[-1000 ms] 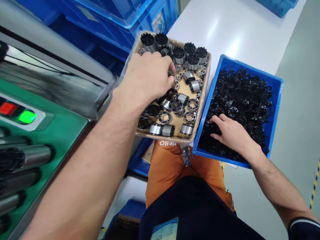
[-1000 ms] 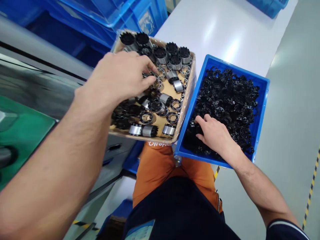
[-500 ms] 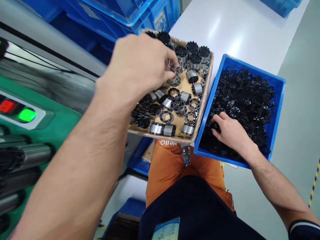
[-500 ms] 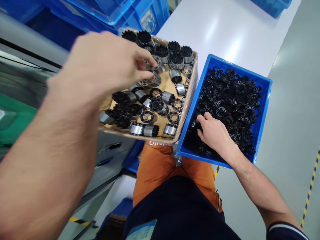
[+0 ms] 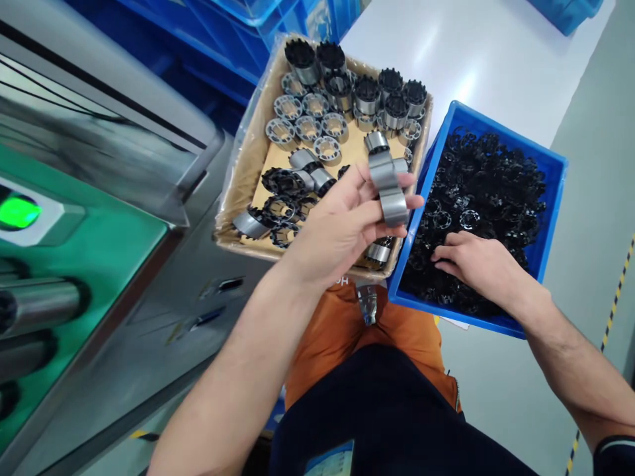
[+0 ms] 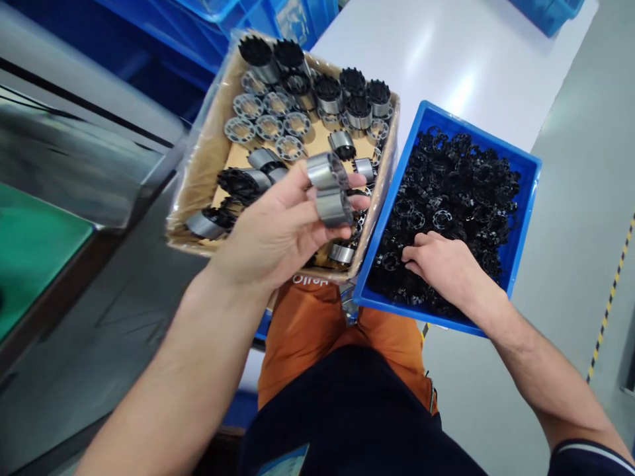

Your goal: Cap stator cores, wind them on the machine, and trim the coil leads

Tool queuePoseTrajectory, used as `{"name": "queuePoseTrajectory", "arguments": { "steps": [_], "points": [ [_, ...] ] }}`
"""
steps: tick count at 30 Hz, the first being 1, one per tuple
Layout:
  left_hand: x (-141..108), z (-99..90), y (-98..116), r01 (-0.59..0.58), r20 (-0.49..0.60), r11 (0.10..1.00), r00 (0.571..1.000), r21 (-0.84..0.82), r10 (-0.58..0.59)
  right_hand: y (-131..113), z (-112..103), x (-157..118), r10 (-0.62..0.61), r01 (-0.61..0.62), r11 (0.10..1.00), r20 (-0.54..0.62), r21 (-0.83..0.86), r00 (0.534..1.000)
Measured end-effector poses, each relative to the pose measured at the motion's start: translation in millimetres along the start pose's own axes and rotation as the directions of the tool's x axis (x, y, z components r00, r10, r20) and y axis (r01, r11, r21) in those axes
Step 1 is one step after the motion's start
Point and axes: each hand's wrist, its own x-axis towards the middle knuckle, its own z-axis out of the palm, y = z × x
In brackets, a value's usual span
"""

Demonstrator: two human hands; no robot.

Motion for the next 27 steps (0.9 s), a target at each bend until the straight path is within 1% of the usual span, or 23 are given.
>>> {"name": "queuePoseTrajectory", "arguments": {
  "steps": [2, 5, 8, 10, 12, 14, 16, 17, 19, 21, 24, 25, 27],
  "points": [
    [-4, 1.5, -6, 0.026, 0.028, 0.996, 0.999, -0.083, -0.024, 11, -2, -1, -0.056, 0.055, 0.998, 0.020, 0.033, 0.998],
    [-7, 2.9, -14, 0.024, 0.069, 0.986, 0.998, -0.164, -0.013, 20, -4, -2, -0.123, 0.118, 0.990, 0.056, 0.080, 0.991],
    [-7, 3.8, -26, -0.018, 0.089, 0.990, 0.996, -0.139, 0.031, 19, -4, -1, -0.153, 0.145, 0.984, 0.073, 0.106, 0.985],
    [-7, 3.3, -35, -0.083, 0.119, 0.988, 0.988, -0.128, 0.099, 18, -1, 1, -0.159, 0.151, 0.978, 0.047, 0.145, 0.986],
    [-7, 1.8, -42, -0.141, 0.163, 0.979, 0.973, -0.145, 0.164, 19, 3, 3, -0.173, 0.168, 0.963, 0.004, 0.213, 0.985],
    [-8, -0.1, -47, -0.166, 0.205, 0.972, 0.958, -0.169, 0.199, 23, 8, 3, -0.215, 0.220, 0.929, -0.051, 0.297, 0.975],
    [-9, -1.1, -49, -0.170, 0.217, 0.970, 0.954, -0.173, 0.206, 26, 11, 1, -0.235, 0.279, 0.883, -0.160, 0.377, 0.959],
    [-10, -1.0, -50, -0.173, 0.211, 0.971, 0.955, -0.167, 0.206, 26, 11, -1, -0.219, 0.300, 0.859, -0.232, 0.415, 0.948],
    [-11, 0.8, -51, -0.183, 0.178, 0.971, 0.962, -0.152, 0.209, 25, 9, -5, -0.145, 0.309, 0.827, -0.354, 0.469, 0.924],
    [-12, 3.8, -52, -0.202, 0.139, 0.969, 0.965, -0.143, 0.222, 21, 6, -9, -0.068, 0.276, 0.824, -0.397, 0.494, 0.915],
    [-14, 7.8, -52, -0.233, 0.106, 0.963, 0.963, -0.136, 0.248, 14, 0, -9, -0.018, 0.220, 0.793, -0.339, 0.568, 0.941],
    [-14, 8.6, -52, -0.242, 0.108, 0.961, 0.960, -0.134, 0.257, 12, -2, -8, -0.025, 0.207, 0.768, -0.295, 0.606, 0.955],
    [-14, 9.5, -51, -0.257, 0.122, 0.958, 0.954, -0.128, 0.273, 8, -4, -3, -0.104, 0.194, 0.737, -0.175, 0.647, 0.979]
  ]
}}
